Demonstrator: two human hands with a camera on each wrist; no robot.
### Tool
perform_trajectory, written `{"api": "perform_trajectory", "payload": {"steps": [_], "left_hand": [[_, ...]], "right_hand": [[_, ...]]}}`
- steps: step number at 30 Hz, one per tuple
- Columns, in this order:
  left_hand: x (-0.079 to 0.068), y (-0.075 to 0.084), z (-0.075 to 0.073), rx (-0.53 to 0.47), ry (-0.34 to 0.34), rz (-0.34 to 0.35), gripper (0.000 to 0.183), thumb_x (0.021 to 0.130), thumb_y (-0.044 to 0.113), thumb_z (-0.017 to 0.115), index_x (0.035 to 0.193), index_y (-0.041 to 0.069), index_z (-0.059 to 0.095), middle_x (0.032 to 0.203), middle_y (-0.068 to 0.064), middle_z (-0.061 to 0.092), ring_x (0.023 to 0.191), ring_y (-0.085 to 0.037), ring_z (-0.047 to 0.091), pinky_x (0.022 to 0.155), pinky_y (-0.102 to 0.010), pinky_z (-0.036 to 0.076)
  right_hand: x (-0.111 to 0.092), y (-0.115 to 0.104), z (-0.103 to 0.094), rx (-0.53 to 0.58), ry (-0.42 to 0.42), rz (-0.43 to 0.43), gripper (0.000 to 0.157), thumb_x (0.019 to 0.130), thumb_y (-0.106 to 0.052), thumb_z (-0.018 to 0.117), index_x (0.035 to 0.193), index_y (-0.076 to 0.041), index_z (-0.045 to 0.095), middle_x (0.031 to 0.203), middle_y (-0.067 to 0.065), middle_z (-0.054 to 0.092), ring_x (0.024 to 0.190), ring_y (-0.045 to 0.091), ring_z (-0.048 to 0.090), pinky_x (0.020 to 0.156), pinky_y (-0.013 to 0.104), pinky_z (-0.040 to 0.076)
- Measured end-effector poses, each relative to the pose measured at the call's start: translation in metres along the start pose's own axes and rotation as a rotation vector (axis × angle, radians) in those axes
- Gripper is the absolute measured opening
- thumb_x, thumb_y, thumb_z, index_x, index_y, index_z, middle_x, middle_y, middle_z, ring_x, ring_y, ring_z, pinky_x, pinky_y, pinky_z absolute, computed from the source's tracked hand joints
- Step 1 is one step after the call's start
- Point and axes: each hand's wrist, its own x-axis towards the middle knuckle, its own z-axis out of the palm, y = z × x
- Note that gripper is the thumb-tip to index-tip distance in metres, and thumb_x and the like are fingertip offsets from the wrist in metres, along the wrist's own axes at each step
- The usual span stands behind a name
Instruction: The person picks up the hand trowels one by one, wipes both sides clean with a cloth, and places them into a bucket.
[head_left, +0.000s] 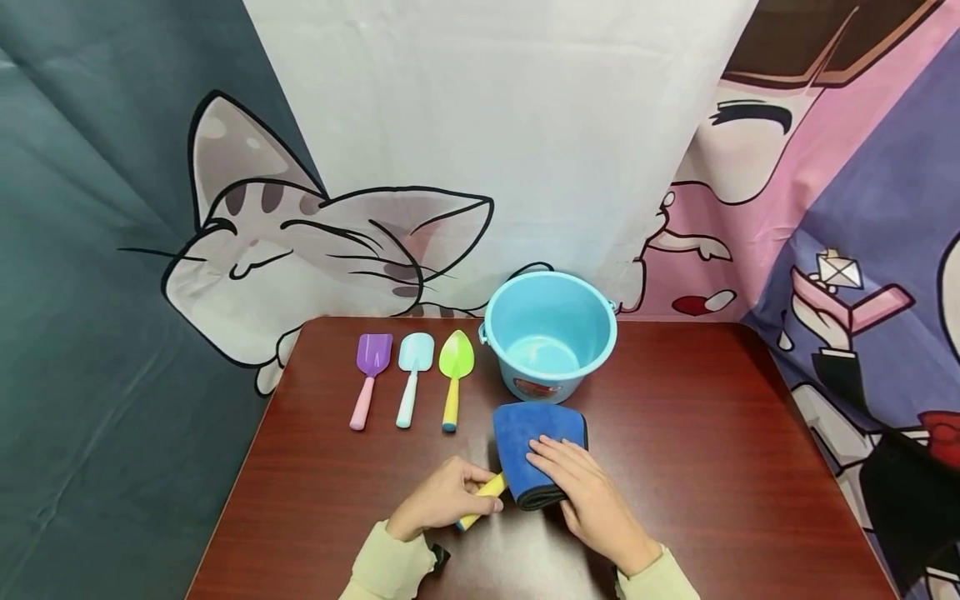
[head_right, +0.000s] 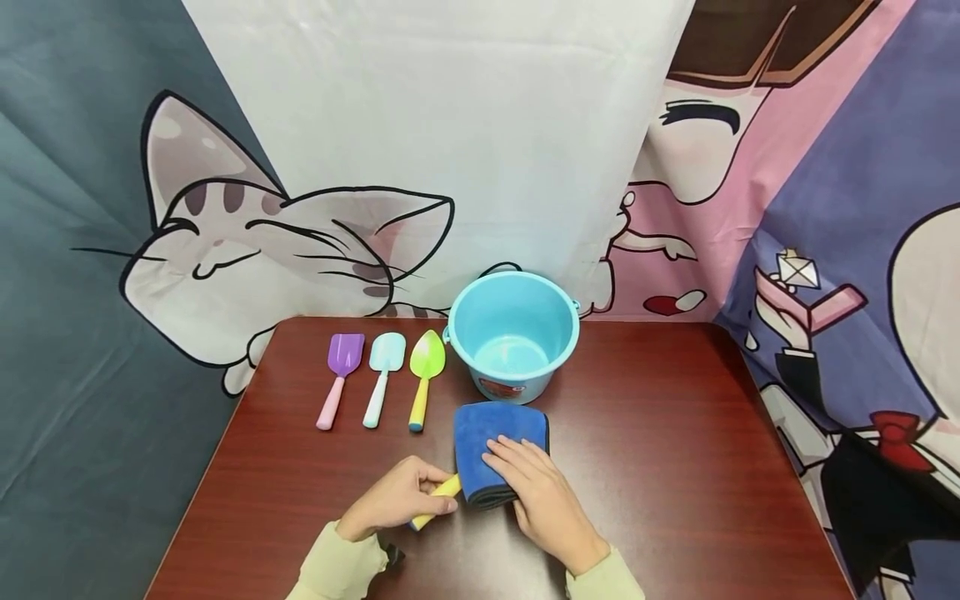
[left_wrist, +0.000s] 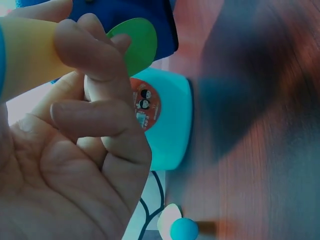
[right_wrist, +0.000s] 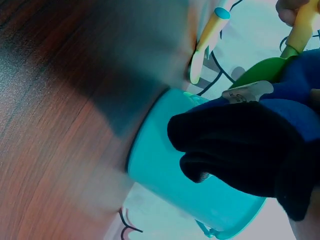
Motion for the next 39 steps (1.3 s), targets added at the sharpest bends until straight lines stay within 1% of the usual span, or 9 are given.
{"api": "perform_trajectory", "payload": {"steps": [6, 15, 18, 21, 24, 27, 32, 36, 39], "left_hand": [[0.003, 0.000, -0.003, 0.019, -0.012, 0.017, 0.005, 0.087, 0.016, 0.075, 0.084, 0.015, 0.078, 0.054, 0.009, 0.055, 0.045, -0.003, 0.049, 0.047, -0.017, 0.039], [0.004, 0.000, -0.005, 0.024, 0.017, 0.019, 0.005, 0.085, 0.020, 0.077, 0.088, 0.017, 0.079, 0.058, 0.009, 0.061, 0.047, -0.004, 0.052, 0.049, -0.017, 0.041], [0.001, -0.001, -0.003, 0.014, 0.016, 0.016, 0.008, 0.085, 0.019, 0.077, 0.093, 0.017, 0.080, 0.059, 0.009, 0.062, 0.047, -0.003, 0.051, 0.048, -0.017, 0.040], [0.000, -0.003, -0.002, 0.001, 0.017, 0.022, 0.012, 0.086, 0.020, 0.077, 0.097, 0.017, 0.080, 0.058, 0.009, 0.061, 0.046, -0.002, 0.050, 0.047, -0.017, 0.040], [-0.001, -0.004, -0.002, -0.017, 0.024, 0.030, 0.016, 0.086, 0.020, 0.077, 0.101, 0.015, 0.080, 0.057, 0.009, 0.061, 0.045, -0.002, 0.049, 0.046, -0.016, 0.039], [-0.003, -0.006, -0.003, -0.036, 0.033, 0.031, 0.020, 0.086, 0.019, 0.077, 0.104, 0.013, 0.080, 0.060, 0.008, 0.064, 0.047, -0.001, 0.050, 0.047, -0.016, 0.041], [-0.005, -0.007, -0.003, -0.052, 0.040, 0.026, 0.021, 0.085, 0.019, 0.078, 0.105, 0.013, 0.079, 0.062, 0.007, 0.066, 0.049, -0.002, 0.052, 0.049, -0.017, 0.043], [-0.006, -0.007, -0.003, -0.076, 0.051, 0.023, 0.019, 0.084, 0.018, 0.080, 0.103, 0.014, 0.080, 0.061, 0.005, 0.064, 0.049, -0.003, 0.052, 0.049, -0.017, 0.043], [-0.007, -0.006, -0.003, -0.099, 0.059, 0.009, 0.020, 0.083, 0.017, 0.081, 0.103, 0.014, 0.079, 0.065, 0.004, 0.066, 0.051, -0.004, 0.055, 0.052, -0.018, 0.046]], "right_hand": [[0.001, 0.003, -0.001, -0.039, -0.034, -0.007, 0.089, 0.065, 0.020, 0.052, 0.147, -0.015, 0.052, 0.150, 0.007, 0.050, 0.137, 0.030, 0.047, 0.113, 0.044, 0.033], [0.004, 0.007, -0.002, -0.045, -0.042, 0.061, 0.085, 0.070, 0.022, 0.054, 0.146, -0.017, 0.054, 0.152, 0.004, 0.049, 0.139, 0.027, 0.045, 0.118, 0.021, 0.018], [0.003, 0.007, -0.002, -0.064, -0.028, 0.093, 0.086, 0.069, 0.023, 0.057, 0.145, -0.017, 0.056, 0.151, 0.003, 0.050, 0.138, 0.026, 0.047, 0.116, 0.025, 0.026], [0.001, 0.008, -0.002, -0.088, 0.020, 0.121, 0.084, 0.068, 0.024, 0.059, 0.142, -0.015, 0.059, 0.147, 0.004, 0.053, 0.134, 0.027, 0.051, 0.108, 0.035, 0.040], [-0.001, 0.010, -0.003, -0.105, 0.086, 0.150, 0.081, 0.067, 0.024, 0.061, 0.139, -0.012, 0.061, 0.142, 0.007, 0.058, 0.128, 0.029, 0.056, 0.101, 0.042, 0.046], [-0.002, 0.013, -0.004, -0.105, 0.152, 0.195, 0.079, 0.067, 0.024, 0.062, 0.138, -0.010, 0.062, 0.138, 0.009, 0.061, 0.124, 0.030, 0.060, 0.106, 0.033, 0.042], [-0.003, 0.014, -0.007, -0.098, 0.262, 0.279, 0.082, 0.063, 0.025, 0.062, 0.139, -0.009, 0.061, 0.137, 0.010, 0.062, 0.122, 0.030, 0.061, 0.109, 0.012, 0.027], [-0.006, 0.011, -0.010, -0.073, 0.316, 0.306, 0.082, 0.065, 0.025, 0.056, 0.139, -0.009, 0.060, 0.139, 0.010, 0.061, 0.126, 0.026, 0.058, 0.108, 0.009, 0.025], [-0.007, 0.008, -0.011, -0.052, 0.353, 0.274, 0.078, 0.068, 0.022, 0.051, 0.139, -0.009, 0.061, 0.139, 0.010, 0.061, 0.129, 0.022, 0.056, 0.109, 0.012, 0.028]]}}
